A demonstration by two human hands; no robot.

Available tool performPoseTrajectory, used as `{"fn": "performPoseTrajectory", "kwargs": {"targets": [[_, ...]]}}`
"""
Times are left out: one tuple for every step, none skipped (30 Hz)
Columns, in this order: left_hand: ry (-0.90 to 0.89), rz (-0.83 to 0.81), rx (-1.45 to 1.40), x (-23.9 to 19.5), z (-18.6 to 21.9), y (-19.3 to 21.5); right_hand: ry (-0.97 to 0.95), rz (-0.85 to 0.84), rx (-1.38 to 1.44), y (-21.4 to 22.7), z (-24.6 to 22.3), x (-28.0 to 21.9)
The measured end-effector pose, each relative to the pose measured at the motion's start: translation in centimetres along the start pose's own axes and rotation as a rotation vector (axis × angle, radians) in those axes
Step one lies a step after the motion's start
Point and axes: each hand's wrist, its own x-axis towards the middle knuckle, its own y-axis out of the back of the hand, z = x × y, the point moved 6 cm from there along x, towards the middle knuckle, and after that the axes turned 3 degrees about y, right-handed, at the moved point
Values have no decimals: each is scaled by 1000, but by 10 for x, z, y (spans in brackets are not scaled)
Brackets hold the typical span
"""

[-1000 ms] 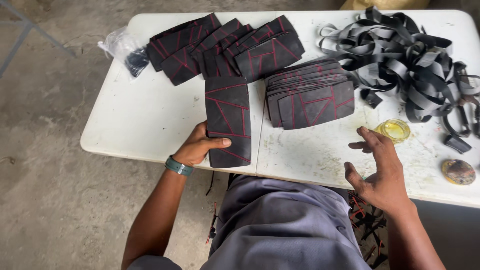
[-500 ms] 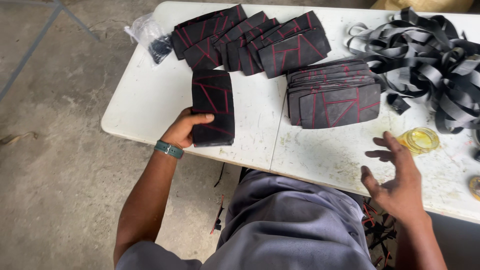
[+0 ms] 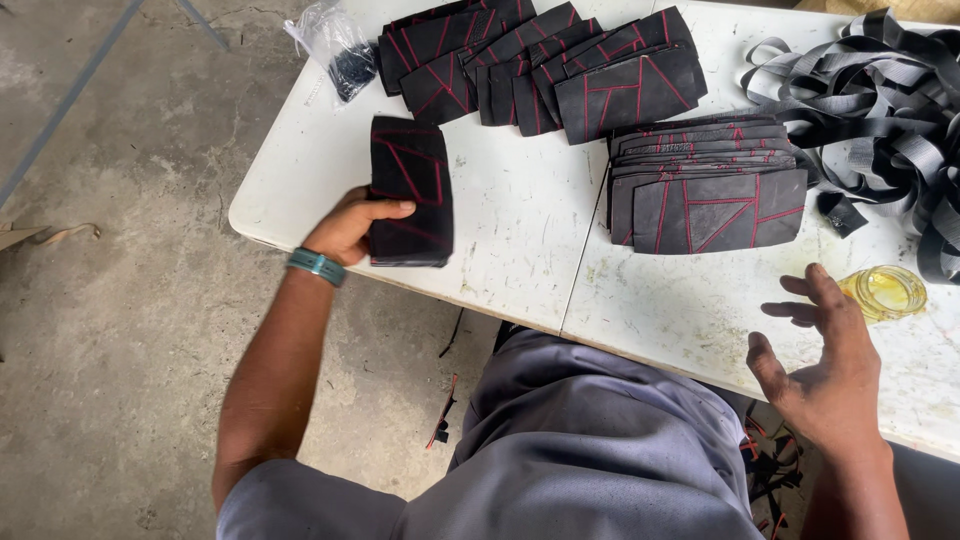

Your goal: The person repeatedly picks up stacks of black fabric pieces with red stitching, aligns them, and places them back on the table. The person also handles a small jar of yellow substance and a pile of grey straps, but primarily focuses on organizing the fabric pieces into neat stacks.

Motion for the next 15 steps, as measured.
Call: {"fn": "performPoseTrajectory", "kwargs": {"targets": [[-17, 32, 229, -6, 10, 6, 8, 4, -9, 1, 0, 0], [-31, 66, 458, -14, 22, 15, -4, -2, -13, 2, 2, -1], [-45, 100, 686, -21, 33, 24, -15, -9, -18, 3, 2, -3], [9, 140, 825, -27, 40, 38, -22, -19, -19, 3, 3, -3], [65, 179, 963, -31, 48, 52, -17, -21, -13, 4, 1, -5], [121, 217, 1101, -32, 53, 67, -11, -21, -7, 5, 0, -6], [163, 218, 1128, -32, 54, 82, -6, -22, -2, 3, 0, -3], [200, 210, 1158, -27, 53, 96, -20, -29, 19, 0, 1, -2], [237, 201, 1188, -21, 47, 113, -35, -36, 39, -2, 1, -2], [242, 176, 1147, -12, 36, 124, -57, -35, 50, -3, 1, -3], [246, 151, 1107, -4, 19, 135, -34, -48, 60, -6, 0, -3], [236, 110, 1078, 14, 6, 139, -24, -44, 57, -8, 0, -2], [265, 201, 1168, 24, -7, 153, -13, -40, 53, -7, 0, -1], [277, 302, 1263, 34, -11, 168, -33, -48, 58, -6, 1, 1], [217, 286, 1274, 43, -17, 175, -53, -55, 64, -6, 2, 2]]}}
